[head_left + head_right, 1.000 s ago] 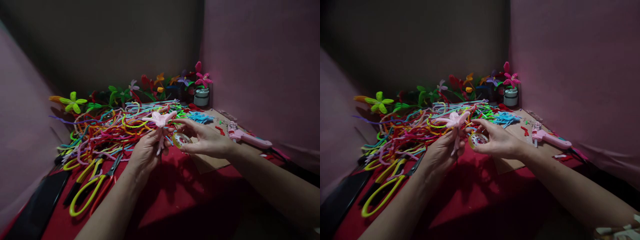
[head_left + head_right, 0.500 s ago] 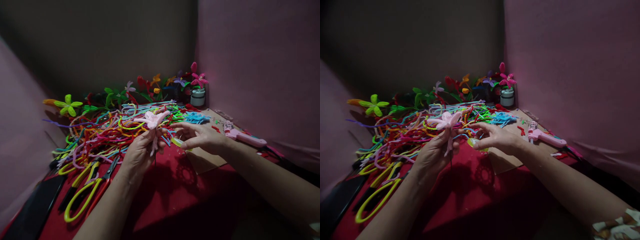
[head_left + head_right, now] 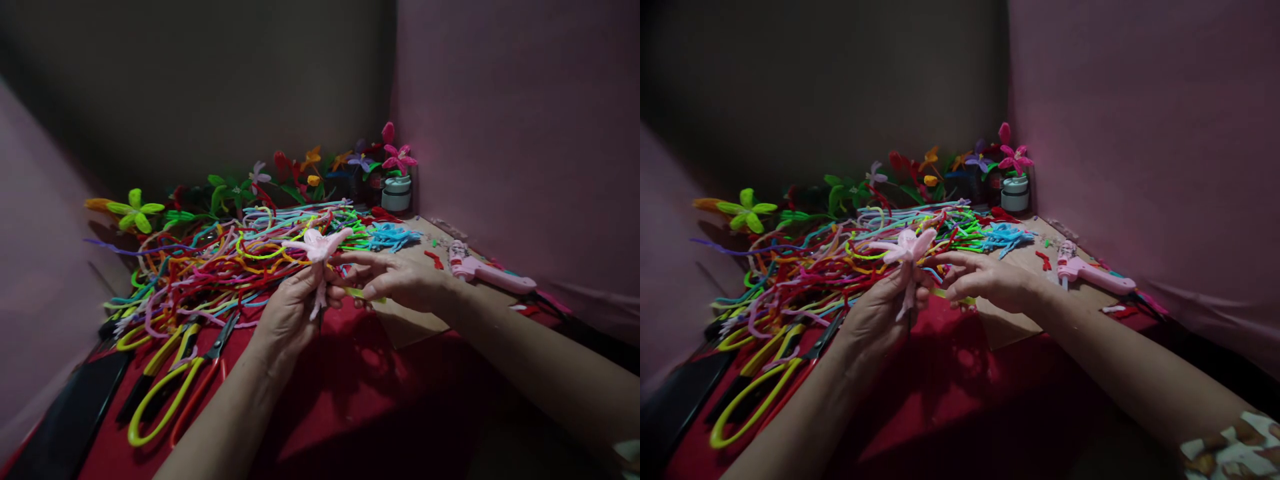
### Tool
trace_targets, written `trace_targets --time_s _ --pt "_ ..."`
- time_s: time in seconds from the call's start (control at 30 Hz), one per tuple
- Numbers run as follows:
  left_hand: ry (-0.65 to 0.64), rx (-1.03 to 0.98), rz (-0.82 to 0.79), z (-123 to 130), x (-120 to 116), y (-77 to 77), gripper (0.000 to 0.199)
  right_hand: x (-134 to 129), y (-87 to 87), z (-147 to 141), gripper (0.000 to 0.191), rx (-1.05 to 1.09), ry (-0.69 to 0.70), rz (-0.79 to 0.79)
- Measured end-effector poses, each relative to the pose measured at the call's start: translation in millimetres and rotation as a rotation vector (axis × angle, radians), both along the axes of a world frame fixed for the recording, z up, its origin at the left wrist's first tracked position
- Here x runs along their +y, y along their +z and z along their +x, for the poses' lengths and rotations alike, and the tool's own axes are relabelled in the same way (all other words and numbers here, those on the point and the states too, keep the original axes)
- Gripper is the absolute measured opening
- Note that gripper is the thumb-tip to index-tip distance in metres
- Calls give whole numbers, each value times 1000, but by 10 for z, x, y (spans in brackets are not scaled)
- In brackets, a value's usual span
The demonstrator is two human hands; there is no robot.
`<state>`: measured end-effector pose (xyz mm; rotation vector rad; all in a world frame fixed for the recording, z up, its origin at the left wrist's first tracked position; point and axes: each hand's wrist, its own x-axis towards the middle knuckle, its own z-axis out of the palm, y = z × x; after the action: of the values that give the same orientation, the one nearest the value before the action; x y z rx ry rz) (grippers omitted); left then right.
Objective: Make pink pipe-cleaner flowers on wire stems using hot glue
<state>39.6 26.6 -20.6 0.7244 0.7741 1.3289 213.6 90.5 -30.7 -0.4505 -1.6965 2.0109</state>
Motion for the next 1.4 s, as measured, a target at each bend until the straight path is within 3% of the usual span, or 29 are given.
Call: trace_targets --time_s 0.23,0.33,0.57,0.67,0.8,1.0,1.17,1.4 --pt "93 -110 -100 -12 -3 112 27 10 6 16 43 -2 4 -8" --pt "124 -103 -111 -19 -8 139 26 7 6 41 39 -14 53 -86" --pt "59 -102 -87 7 -20 117 28 -57 28 -61 27 8 117 -261" --pt "39 -58 -62 -6 -9 106 27 -113 47 -146 9 -20 51 -239" --pt "7 -45 3 -14 13 46 21 -154 -9 -224 9 -71 42 -187" --pt "-100 35 104 -38 18 -56 24 -143 -153 -295 7 84 2 -148" --pt "-64 31 120 -48 -9 -5 19 -122 -179 -295 19 125 -35 -109" --pt "-41 -4 44 -23 -27 71 15 -251 -130 -277 3 140 -170 -125"
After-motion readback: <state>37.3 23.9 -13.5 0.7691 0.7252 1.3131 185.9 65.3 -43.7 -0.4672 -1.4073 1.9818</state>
